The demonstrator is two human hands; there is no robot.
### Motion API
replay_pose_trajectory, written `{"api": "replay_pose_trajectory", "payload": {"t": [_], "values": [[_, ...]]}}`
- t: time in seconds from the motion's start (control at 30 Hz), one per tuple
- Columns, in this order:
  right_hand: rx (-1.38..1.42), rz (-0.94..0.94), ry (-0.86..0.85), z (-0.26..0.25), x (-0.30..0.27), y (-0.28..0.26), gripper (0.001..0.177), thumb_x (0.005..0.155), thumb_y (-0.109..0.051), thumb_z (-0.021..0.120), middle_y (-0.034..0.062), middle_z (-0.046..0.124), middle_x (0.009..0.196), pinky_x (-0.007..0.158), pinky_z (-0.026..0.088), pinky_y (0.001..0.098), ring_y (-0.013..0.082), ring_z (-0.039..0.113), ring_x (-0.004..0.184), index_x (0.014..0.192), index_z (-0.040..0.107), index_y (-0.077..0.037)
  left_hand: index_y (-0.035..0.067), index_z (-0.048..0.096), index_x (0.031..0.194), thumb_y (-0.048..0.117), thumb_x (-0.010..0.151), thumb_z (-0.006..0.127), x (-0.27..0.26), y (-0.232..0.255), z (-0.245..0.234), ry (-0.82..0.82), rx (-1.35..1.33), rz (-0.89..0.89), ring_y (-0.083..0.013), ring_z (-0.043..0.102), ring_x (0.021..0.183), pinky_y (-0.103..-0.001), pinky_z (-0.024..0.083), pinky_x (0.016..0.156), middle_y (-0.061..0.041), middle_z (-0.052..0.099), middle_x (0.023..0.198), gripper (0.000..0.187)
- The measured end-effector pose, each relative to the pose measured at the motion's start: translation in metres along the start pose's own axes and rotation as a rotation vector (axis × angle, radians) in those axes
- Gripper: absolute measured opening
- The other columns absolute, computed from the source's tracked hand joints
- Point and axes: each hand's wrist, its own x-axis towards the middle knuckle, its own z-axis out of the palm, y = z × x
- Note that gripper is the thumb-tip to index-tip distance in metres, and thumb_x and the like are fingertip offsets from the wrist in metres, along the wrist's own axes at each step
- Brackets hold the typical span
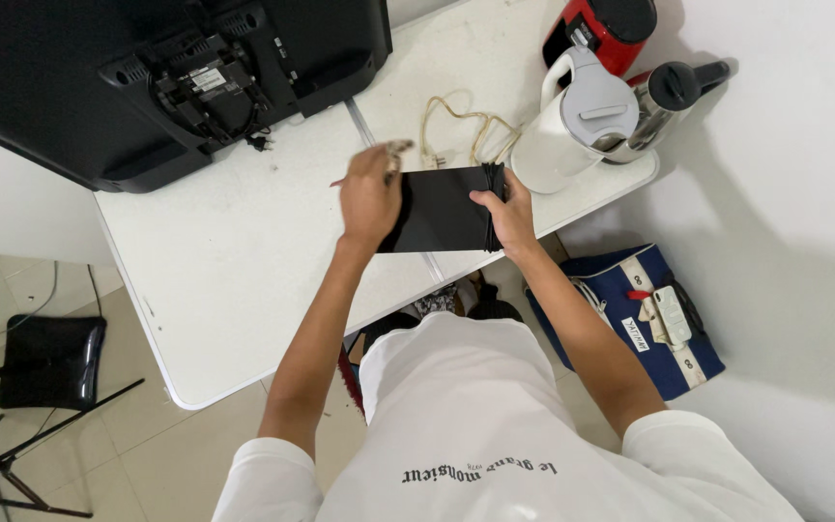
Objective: The person wipes the surface of a black electronic device with a patterned cloth. They repeatedly rub the top and sides of the device, turning it over to clean different areas while standing at a white table.
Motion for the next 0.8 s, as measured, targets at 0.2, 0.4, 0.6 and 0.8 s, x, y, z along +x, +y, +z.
{"api": "replay_pose_trajectory", "payload": {"t": [0.2, 0.4, 0.6, 0.8], "values": [[-0.060, -0.100, -0.122, -0.003, -0.002, 0.000, 0.033, 0.086, 0.000, 0.069, 0.0048, 0.068, 0.105, 0.086, 0.053, 0.0253, 0.0119, 0.063, 0.095, 0.118, 0.064, 0.003, -0.002, 0.070, 0.112, 0.011, 0.092, 0.069, 0.001, 0.024, 0.000, -0.434, -0.091, 0.023, -0.0378, 0.069, 0.082, -0.047, 0.053, 0.074, -0.018, 0.070, 0.094, 0.025], [0.018, -0.014, -0.093, -0.009, 0.003, -0.004, 0.032, 0.086, -0.001, 0.068, 0.0051, 0.070, 0.103, 0.083, 0.055, 0.0271, 0.0133, 0.066, 0.093, 0.118, 0.063, 0.002, 0.001, 0.070, 0.108, 0.011, 0.094, 0.067, 0.008, 0.008, -0.010, -0.586, 0.038, -0.062, -0.0344, 0.068, 0.081, -0.048, 0.053, 0.076, -0.015, 0.070, 0.090, 0.017], [0.020, -0.065, -0.118, 0.001, 0.014, 0.010, 0.033, 0.086, 0.000, 0.069, 0.0055, 0.068, 0.104, 0.086, 0.052, 0.0268, 0.0132, 0.063, 0.095, 0.119, 0.065, 0.003, 0.002, 0.065, 0.135, 0.004, 0.089, 0.068, 0.004, 0.030, 0.007, -0.402, -0.082, 0.138, -0.0349, 0.065, 0.111, -0.047, 0.050, 0.100, -0.017, 0.069, 0.120, 0.046], [0.085, 0.067, 0.014, -0.029, 0.033, -0.008, 0.034, 0.083, -0.002, 0.067, 0.0062, 0.068, 0.096, 0.073, 0.058, 0.0292, 0.0152, 0.068, 0.083, 0.116, 0.065, 0.001, 0.005, 0.061, 0.144, 0.008, 0.089, 0.072, 0.007, 0.018, -0.001, -0.350, 0.075, 0.172, -0.0371, 0.048, 0.141, -0.054, 0.037, 0.119, -0.016, 0.056, 0.150, 0.057]]}}
